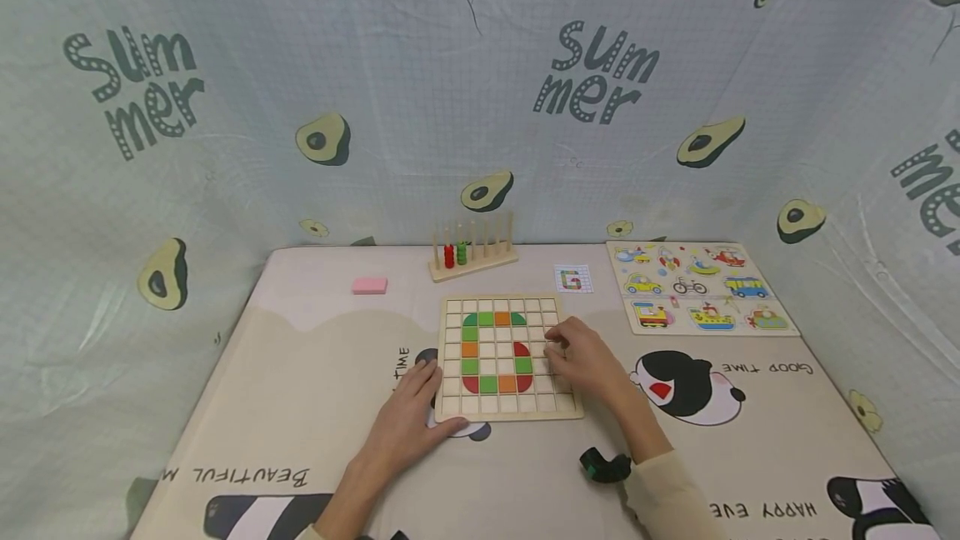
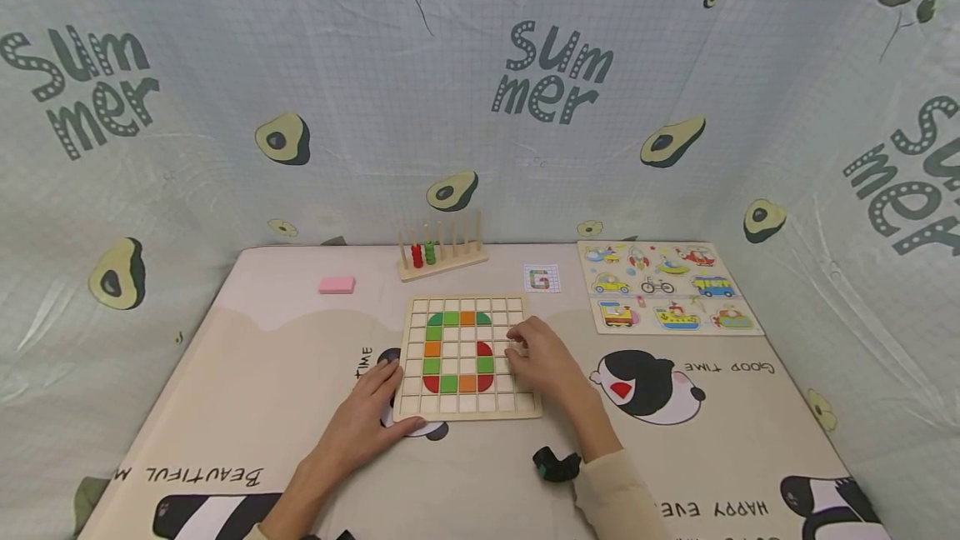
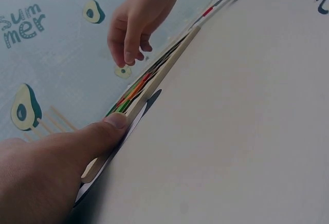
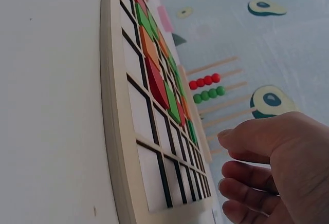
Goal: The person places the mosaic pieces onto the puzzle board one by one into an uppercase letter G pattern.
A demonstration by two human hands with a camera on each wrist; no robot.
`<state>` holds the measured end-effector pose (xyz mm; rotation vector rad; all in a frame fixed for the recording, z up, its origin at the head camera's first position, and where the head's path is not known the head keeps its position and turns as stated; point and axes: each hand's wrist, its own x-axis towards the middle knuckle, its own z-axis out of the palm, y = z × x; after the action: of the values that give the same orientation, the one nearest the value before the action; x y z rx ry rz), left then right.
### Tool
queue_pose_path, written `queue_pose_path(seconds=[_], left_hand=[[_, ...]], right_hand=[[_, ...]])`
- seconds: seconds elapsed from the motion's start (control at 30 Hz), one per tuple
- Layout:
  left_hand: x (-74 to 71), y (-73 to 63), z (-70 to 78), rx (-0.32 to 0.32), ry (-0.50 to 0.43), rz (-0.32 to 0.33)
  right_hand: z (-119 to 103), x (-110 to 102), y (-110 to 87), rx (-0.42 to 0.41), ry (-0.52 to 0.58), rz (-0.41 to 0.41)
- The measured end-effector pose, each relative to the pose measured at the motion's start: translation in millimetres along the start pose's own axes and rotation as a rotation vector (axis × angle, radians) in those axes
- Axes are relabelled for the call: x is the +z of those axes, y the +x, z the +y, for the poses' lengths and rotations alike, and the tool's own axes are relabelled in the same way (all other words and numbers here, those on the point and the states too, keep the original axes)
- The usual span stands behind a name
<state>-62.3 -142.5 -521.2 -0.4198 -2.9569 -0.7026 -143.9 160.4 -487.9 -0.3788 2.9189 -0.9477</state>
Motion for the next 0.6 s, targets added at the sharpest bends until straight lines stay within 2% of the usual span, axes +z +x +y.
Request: queue_pose_path(seconds=[0.6], left_hand=[[-0.3, -0.6, 0.0, -0.001, -0.012, 0.005]], right_hand=[[36, -30, -31.4, -0.007, -0.061, 0.106]])
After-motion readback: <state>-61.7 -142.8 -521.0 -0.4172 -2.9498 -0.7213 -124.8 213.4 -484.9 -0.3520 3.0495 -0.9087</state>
